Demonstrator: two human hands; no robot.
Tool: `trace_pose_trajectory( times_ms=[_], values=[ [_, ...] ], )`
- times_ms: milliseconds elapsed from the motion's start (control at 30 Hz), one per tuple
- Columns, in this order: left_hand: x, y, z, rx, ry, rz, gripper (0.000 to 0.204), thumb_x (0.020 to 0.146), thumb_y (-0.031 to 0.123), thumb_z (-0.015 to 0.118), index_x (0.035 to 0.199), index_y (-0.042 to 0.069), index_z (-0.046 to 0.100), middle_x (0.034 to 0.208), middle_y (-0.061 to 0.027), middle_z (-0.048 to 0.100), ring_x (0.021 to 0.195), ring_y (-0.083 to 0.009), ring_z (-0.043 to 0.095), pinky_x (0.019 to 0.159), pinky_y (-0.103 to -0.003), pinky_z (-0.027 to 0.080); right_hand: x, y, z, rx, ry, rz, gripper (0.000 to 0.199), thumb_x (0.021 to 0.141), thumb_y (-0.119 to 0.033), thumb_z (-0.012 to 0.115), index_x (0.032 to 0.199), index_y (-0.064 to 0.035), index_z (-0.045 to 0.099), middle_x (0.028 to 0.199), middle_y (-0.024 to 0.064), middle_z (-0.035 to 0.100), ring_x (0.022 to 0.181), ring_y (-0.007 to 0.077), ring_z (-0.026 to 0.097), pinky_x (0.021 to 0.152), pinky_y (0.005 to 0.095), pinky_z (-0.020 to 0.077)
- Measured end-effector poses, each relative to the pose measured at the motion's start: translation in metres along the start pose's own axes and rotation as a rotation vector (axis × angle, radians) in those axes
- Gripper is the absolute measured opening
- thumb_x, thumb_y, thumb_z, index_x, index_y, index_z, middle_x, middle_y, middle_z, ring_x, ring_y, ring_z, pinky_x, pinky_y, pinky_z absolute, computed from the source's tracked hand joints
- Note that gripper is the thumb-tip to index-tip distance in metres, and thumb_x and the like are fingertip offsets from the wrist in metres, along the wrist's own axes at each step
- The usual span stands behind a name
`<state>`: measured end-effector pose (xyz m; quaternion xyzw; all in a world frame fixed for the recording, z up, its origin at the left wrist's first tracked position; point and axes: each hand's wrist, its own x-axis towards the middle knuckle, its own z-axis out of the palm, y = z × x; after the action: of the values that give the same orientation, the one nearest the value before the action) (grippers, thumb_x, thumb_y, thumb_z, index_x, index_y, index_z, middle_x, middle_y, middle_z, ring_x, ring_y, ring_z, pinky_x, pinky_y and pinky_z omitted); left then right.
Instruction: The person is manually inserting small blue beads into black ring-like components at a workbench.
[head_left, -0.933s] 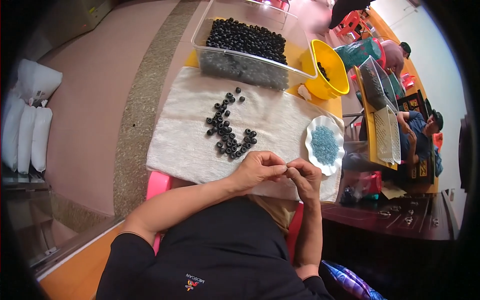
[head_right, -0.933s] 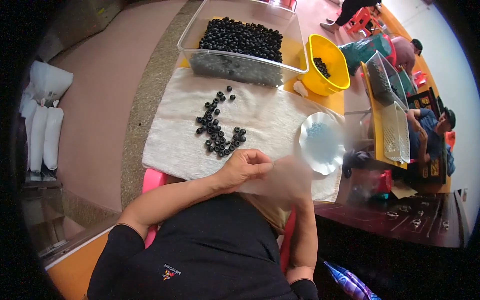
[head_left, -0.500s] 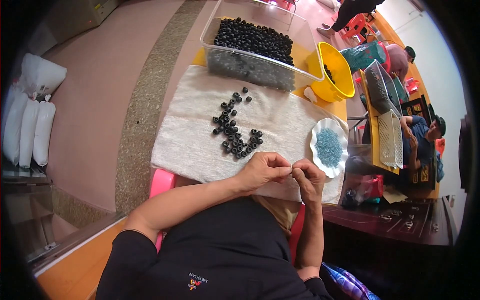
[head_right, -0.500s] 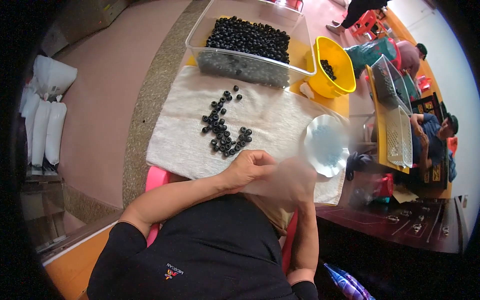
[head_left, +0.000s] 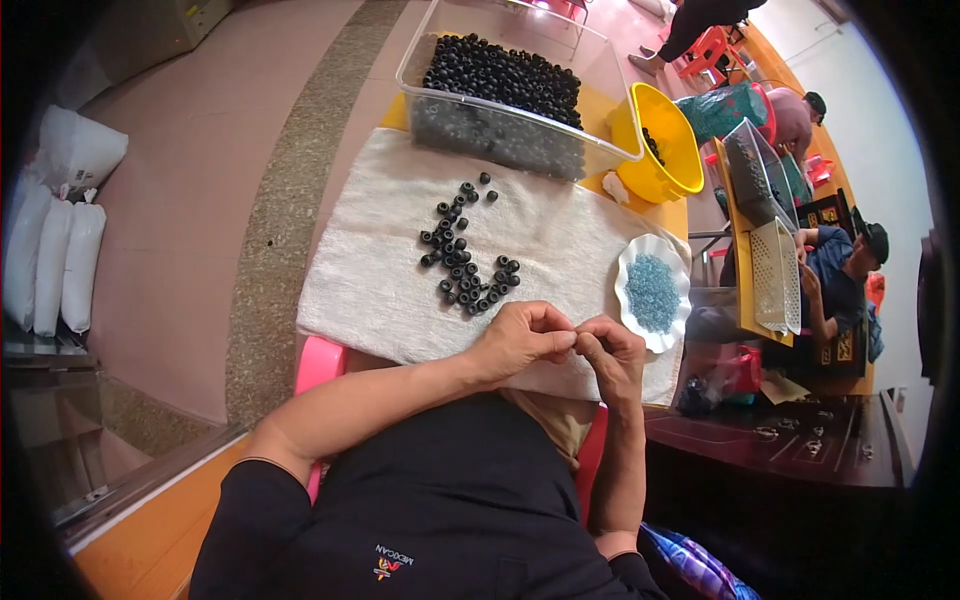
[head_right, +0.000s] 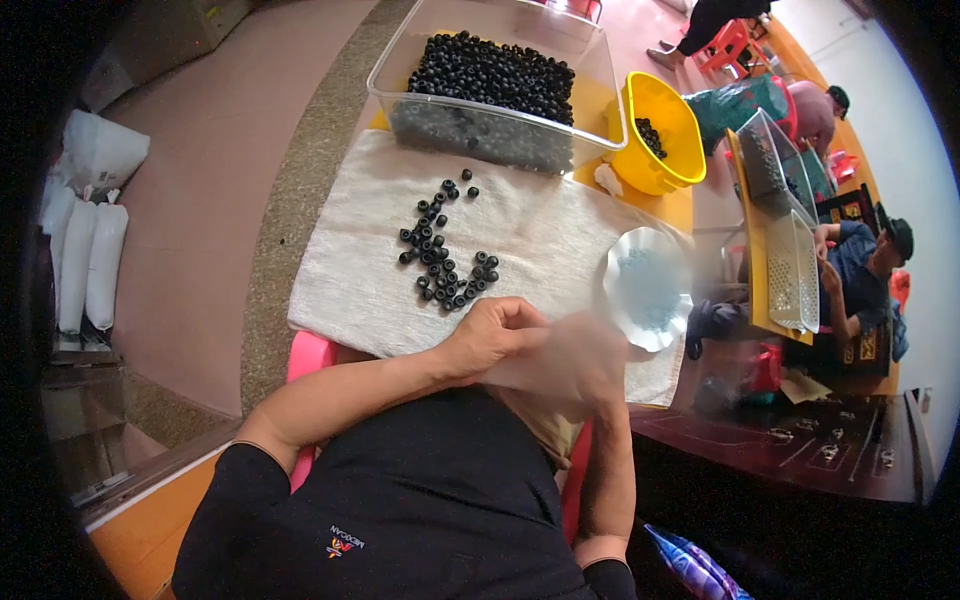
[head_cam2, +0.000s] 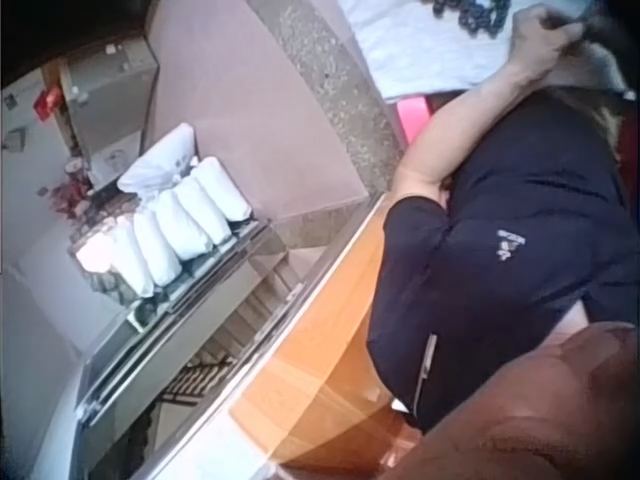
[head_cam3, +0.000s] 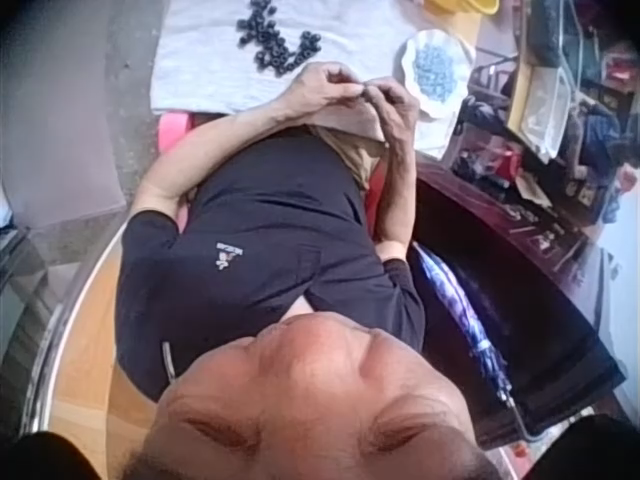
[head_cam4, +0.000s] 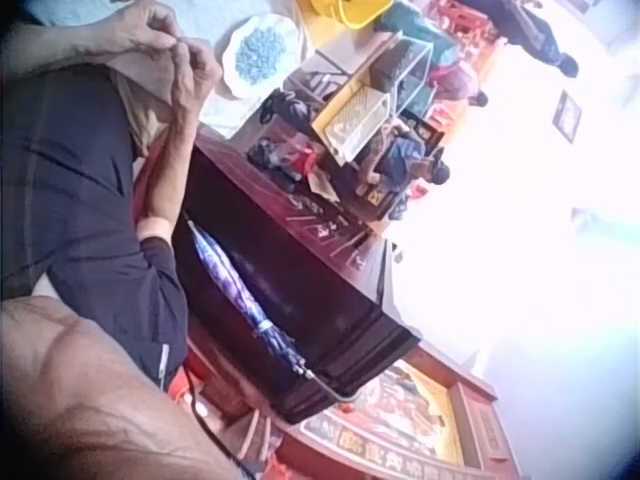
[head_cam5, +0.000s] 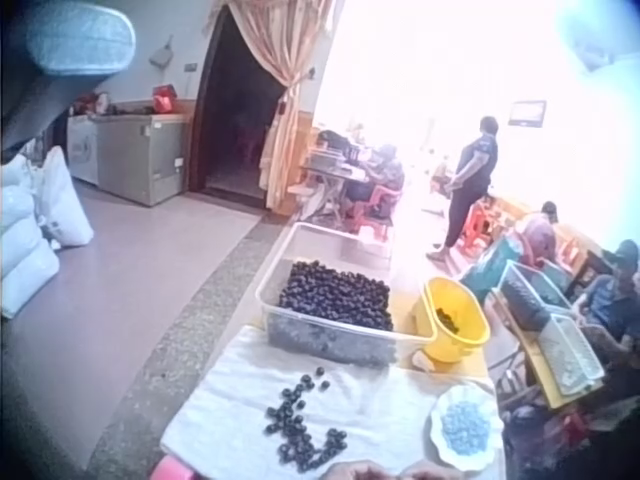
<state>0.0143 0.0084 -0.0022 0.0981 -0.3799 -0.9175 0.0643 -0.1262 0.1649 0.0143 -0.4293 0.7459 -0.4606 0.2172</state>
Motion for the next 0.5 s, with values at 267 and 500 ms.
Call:
trace_pose_trajectory(
  times_ms=[267,500],
  values=[
    [-0.003,0.005,0.0,-0.022,-0.026,0.0,0.014,0.089,0.01,0.07,0.098,0.001,0.065,0.09,-0.005,0.068,0.079,-0.0104,0.064,0.073,-0.026,0.053,0.008,-0.047,-0.004,0.327,-0.128,0.206,0.006,0.087,-0.003,0.07,0.086,0.0026,0.067,0.079,0.0032,0.064,0.072,0.0101,0.06,0.066,0.0221,0.0472],
    [-0.002,0.012,0.0,-0.171,-0.03,-0.05,0.014,0.09,0.012,0.071,0.099,0.003,0.064,0.091,-0.0042,0.068,0.08,-0.0113,0.064,0.073,-0.027,0.054,0.004,-0.028,0.018,-0.118,0.006,-0.162,0.009,0.089,-0.005,0.069,0.095,0.0022,0.068,0.084,0.0062,0.063,0.07,0.0099,0.057,0.062,0.023,0.046]
  ],
)
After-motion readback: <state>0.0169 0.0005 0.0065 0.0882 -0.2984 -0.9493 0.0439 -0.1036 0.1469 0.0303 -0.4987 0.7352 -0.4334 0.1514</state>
